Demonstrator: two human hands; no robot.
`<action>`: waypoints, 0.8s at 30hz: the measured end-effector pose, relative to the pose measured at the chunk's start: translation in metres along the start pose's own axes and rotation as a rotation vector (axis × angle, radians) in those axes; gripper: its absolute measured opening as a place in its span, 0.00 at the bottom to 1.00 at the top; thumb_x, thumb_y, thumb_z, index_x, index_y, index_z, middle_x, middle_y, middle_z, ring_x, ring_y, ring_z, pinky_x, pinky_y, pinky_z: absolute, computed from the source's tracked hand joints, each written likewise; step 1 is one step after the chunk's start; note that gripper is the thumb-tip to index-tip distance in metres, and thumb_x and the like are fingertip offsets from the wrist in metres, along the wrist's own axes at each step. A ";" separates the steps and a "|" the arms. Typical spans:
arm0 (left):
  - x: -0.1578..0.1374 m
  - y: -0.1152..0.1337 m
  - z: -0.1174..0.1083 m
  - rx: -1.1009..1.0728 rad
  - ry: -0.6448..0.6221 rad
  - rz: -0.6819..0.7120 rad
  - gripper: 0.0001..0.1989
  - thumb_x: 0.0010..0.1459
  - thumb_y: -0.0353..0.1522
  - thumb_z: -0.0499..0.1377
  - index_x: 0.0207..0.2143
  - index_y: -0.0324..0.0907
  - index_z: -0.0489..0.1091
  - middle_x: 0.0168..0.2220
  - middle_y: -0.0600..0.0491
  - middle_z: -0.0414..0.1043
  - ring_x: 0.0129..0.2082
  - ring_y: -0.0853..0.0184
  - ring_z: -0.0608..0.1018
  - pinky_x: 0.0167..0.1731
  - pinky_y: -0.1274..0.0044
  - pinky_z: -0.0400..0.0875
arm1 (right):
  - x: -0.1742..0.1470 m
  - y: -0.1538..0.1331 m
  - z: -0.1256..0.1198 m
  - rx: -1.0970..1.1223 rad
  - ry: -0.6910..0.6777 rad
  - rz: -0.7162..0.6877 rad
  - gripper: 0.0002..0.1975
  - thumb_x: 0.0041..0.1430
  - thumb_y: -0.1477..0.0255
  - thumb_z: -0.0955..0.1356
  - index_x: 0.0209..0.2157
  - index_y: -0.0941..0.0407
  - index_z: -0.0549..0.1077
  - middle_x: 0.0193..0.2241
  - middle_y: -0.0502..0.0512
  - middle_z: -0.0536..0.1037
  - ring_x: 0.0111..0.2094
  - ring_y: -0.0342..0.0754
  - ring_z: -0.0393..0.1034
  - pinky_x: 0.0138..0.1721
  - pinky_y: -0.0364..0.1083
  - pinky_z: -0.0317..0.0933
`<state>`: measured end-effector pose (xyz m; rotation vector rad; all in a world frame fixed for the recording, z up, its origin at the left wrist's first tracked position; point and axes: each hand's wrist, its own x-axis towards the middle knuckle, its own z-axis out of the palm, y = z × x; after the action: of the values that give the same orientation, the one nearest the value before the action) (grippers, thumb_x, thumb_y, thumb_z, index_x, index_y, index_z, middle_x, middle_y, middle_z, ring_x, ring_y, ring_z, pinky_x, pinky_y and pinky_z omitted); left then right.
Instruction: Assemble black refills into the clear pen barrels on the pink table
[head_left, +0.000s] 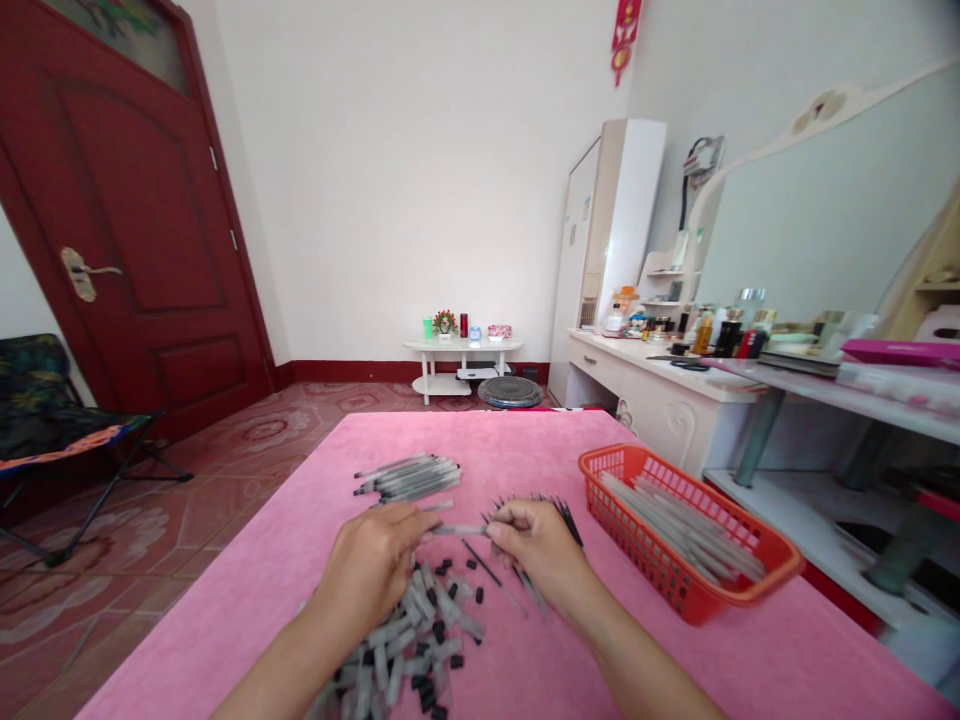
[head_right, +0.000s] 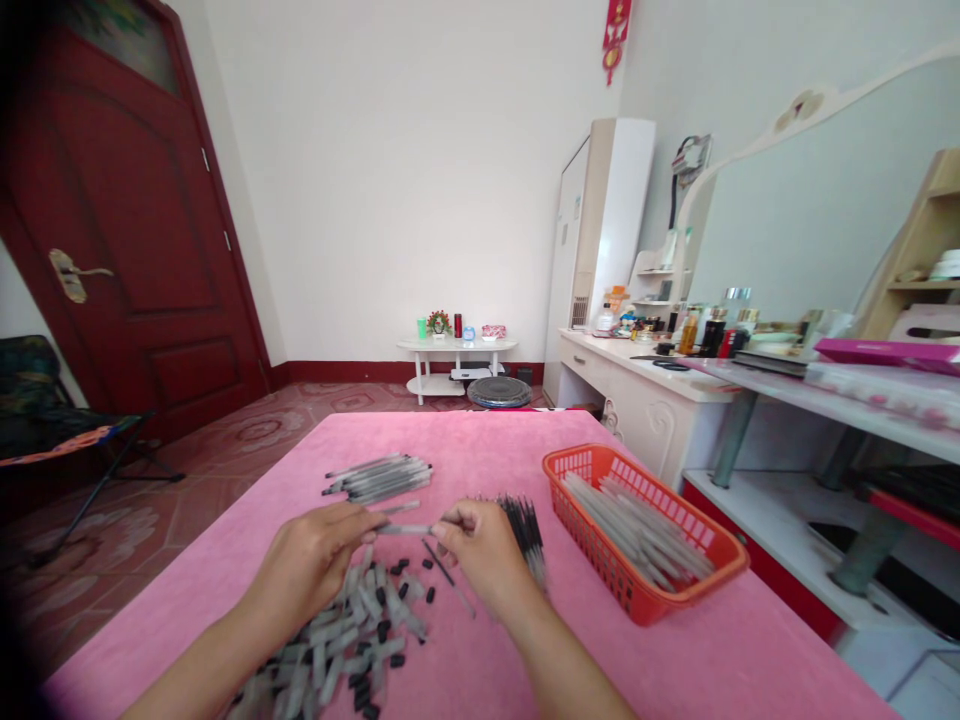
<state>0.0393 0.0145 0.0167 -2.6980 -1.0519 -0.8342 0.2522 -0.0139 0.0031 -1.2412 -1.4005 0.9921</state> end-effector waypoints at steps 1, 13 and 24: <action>0.000 0.000 0.000 -0.003 -0.004 -0.007 0.22 0.49 0.21 0.49 0.43 0.47 0.71 0.33 0.52 0.74 0.33 0.66 0.75 0.33 0.77 0.67 | 0.000 -0.001 0.000 0.028 0.000 -0.003 0.04 0.46 0.74 0.66 0.21 0.59 0.68 0.17 0.48 0.69 0.17 0.38 0.60 0.19 0.38 0.53; 0.000 0.001 -0.003 -0.058 -0.075 -0.055 0.23 0.50 0.21 0.49 0.44 0.49 0.70 0.33 0.54 0.74 0.33 0.66 0.75 0.32 0.77 0.65 | 0.000 0.004 0.001 0.031 -0.046 -0.010 0.07 0.47 0.72 0.66 0.20 0.61 0.70 0.17 0.50 0.71 0.18 0.39 0.61 0.21 0.39 0.54; 0.001 -0.003 -0.008 -0.032 -0.083 -0.074 0.18 0.52 0.23 0.50 0.40 0.47 0.72 0.30 0.53 0.74 0.32 0.66 0.75 0.30 0.78 0.64 | 0.000 0.005 0.004 0.017 -0.075 0.044 0.14 0.52 0.66 0.64 0.20 0.60 0.68 0.15 0.50 0.69 0.15 0.39 0.60 0.17 0.39 0.53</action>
<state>0.0345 0.0155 0.0236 -2.7573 -1.1717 -0.7628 0.2497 -0.0130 -0.0029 -1.2378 -1.4252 1.0885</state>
